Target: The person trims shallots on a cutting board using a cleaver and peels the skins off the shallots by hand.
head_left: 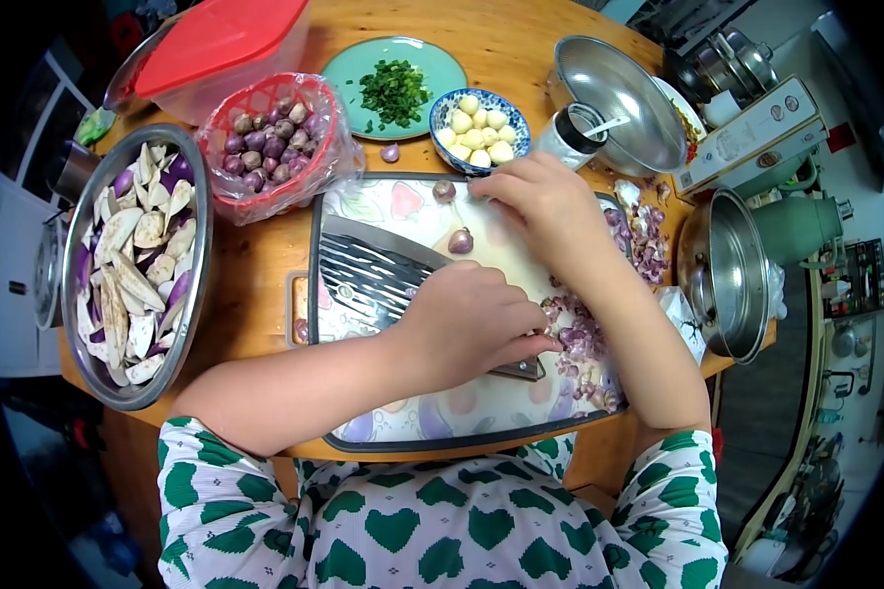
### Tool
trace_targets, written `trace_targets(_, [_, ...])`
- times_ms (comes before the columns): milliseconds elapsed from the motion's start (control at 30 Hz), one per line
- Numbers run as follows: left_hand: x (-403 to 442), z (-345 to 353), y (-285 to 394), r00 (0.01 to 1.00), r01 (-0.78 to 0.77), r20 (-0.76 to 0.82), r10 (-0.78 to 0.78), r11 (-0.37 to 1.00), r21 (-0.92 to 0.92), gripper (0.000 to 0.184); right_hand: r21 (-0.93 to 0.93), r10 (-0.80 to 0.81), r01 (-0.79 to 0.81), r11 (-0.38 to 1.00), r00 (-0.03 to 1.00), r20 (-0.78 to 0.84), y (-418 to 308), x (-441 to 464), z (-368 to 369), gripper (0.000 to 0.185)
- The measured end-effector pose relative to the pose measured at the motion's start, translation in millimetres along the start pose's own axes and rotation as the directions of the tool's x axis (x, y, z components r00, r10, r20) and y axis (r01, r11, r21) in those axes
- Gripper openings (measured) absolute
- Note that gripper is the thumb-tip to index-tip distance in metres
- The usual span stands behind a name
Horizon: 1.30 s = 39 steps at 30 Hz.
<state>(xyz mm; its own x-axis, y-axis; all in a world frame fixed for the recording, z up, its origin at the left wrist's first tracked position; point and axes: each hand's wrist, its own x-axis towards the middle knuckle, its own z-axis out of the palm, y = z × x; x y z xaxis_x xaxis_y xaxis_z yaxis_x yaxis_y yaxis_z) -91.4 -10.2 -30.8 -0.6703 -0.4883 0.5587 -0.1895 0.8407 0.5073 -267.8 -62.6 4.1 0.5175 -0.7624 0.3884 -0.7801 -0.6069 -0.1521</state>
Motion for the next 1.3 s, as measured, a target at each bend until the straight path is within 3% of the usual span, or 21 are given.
trace_targets(100, [1.3,-0.9,1.2,1.000,0.003,0.002,-0.003,1.000,-0.016,0.021,-0.199,-0.023,0.034,0.979,0.998,0.057,-7.7,5.2,0.7,0.028])
trace_targets(200, [3.4,-4.6,1.5,0.997,0.064,0.034,-0.062,0.996,-0.062,0.019,-0.213,-0.036,0.047,0.976,0.998,0.054,-6.9,2.7,-2.7,0.023])
trace_targets(333, [9.7,-3.1,4.8,0.968,0.239,-0.025,-0.251,0.944,-0.227,0.017,0.191,0.062,-0.044,0.981,0.994,-0.092,-1.5,-14.5,-23.7,0.014])
trace_targets(400, [11.9,-4.9,2.4,0.954,0.277,-0.040,-0.298,0.923,-0.269,0.017,0.201,0.140,-0.135,0.970,0.990,-0.011,1.6,-29.4,-30.6,0.014])
trace_targets(600, [9.7,-2.8,-1.7,0.979,0.203,0.045,-0.199,0.967,-0.152,0.010,0.236,0.203,-0.244,0.941,0.962,0.183,7.5,-37.9,-38.8,0.017])
trace_targets(667, [9.3,0.1,-3.7,0.989,0.144,0.004,-0.145,0.975,-0.167,0.009,0.064,0.135,-0.163,0.985,0.941,0.311,8.8,-30.7,-51.5,0.017])
trace_targets(733, [8.5,0.4,-5.3,0.994,0.105,-0.024,-0.111,0.979,-0.176,0.009,0.003,0.119,-0.128,0.992,0.933,0.339,9.6,-26.7,-52.8,0.017])
trace_targets(800, [7.3,-0.8,-6.7,0.995,0.085,-0.038,-0.093,0.979,-0.184,0.009,0.047,0.144,-0.161,0.986,0.954,0.264,5.8,-21.1,-47.6,0.018])
trace_targets(900, [6.9,-1.4,-7.1,0.996,0.077,-0.020,-0.083,0.974,-0.212,0.012,0.287,0.183,-0.199,0.937,0.980,0.084,4.1,-13.1,-21.3,0.018])
trace_targets(1000, [6.8,-2.4,-5.3,0.995,0.095,-0.010,-0.099,0.972,-0.214,0.014,0.189,0.036,-0.049,0.981,0.997,0.068,10.6,-10.3,-1.0,0.021])
trace_targets(1100, [6.0,-1.5,-4.7,0.992,0.114,-0.026,-0.121,0.975,-0.190,0.016,0.155,0.128,-0.152,0.976,0.979,0.155,6.9,-8.7,-12.6,0.023])
trace_targets(1200, [9.0,-6.6,-5.1,0.990,0.138,-0.003,-0.141,0.972,-0.188,0.016,0.552,0.345,-0.325,0.768,0.936,0.070,-7.5,-18.4,-33.6,0.025])
trace_targets(1300, [10.4,-8.9,1.4,0.903,0.400,0.056,-0.427,0.783,-0.476,0.018,0.811,0.329,-0.297,0.504,0.934,0.138,-15.9,-41.6,-53.1,0.028])
